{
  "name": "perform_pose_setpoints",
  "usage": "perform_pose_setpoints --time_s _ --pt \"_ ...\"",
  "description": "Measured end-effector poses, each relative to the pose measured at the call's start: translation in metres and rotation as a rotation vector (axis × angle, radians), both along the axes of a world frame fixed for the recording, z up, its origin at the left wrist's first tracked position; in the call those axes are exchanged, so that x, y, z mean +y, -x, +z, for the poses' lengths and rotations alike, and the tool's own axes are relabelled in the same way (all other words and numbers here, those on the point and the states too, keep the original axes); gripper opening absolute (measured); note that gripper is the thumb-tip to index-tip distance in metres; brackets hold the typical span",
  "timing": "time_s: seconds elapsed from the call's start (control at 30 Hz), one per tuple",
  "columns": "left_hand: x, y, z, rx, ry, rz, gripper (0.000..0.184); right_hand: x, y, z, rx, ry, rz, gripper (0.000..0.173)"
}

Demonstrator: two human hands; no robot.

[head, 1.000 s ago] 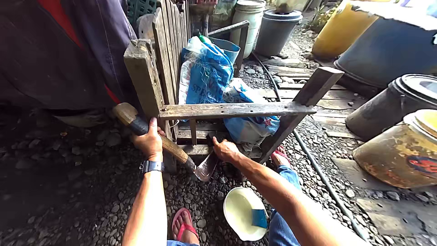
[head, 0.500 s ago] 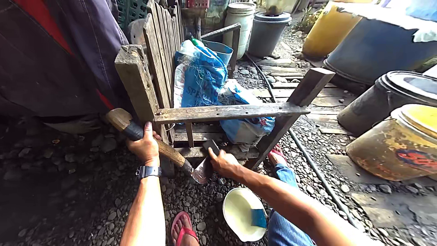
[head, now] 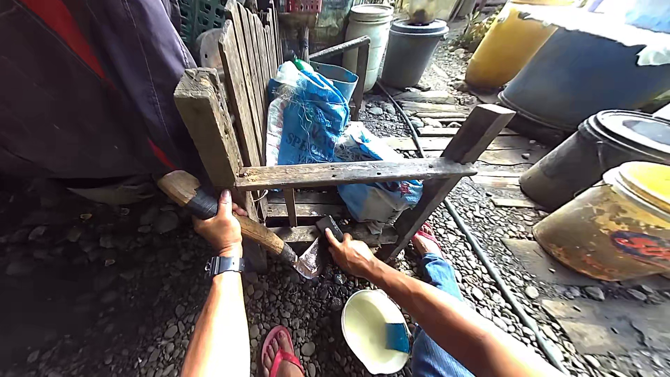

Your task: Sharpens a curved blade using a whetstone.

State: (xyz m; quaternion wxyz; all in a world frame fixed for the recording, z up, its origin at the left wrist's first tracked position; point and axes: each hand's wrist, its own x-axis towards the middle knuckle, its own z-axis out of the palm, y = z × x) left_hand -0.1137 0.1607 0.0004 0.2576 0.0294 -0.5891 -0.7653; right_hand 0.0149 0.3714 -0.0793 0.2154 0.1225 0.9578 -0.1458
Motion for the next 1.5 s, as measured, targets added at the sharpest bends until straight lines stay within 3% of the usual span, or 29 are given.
perform_pose_setpoints --time_s 0.13,0.33,0.57,0.73,0.93,1.1,1.33,1.5 --pt "-0.002 0.000 -0.003 0.030 0.010 -0.004 0.008 0.022 0.050 0.004 -0.006 0.047 -0.165 0.058" --pt "-0.004 0.000 0.001 0.011 0.014 -0.033 0.009 -0.003 -0.007 -0.003 -0.027 -0.009 0.053 0.061" --pt "-0.006 0.002 -0.001 0.020 0.000 -0.046 0.009 0.016 0.050 0.002 0.024 0.028 -0.144 0.059" --pt "-0.007 0.003 -0.001 0.024 0.004 -0.060 0.011 0.001 0.007 0.002 -0.017 -0.001 0.065 0.060" --pt "-0.007 0.006 -0.003 0.021 -0.004 -0.062 0.010 0.020 0.065 0.000 0.033 0.029 -0.117 0.058" --pt "-0.010 0.008 -0.001 0.025 0.017 -0.096 0.010 0.009 0.008 -0.003 0.008 0.016 0.107 0.059" --pt "-0.010 0.007 -0.002 0.039 0.025 -0.084 0.010 0.025 0.043 -0.006 0.038 0.040 -0.051 0.059" --pt "-0.009 0.006 -0.002 0.033 0.034 -0.067 0.009 0.016 -0.007 -0.005 0.018 0.006 0.189 0.059"
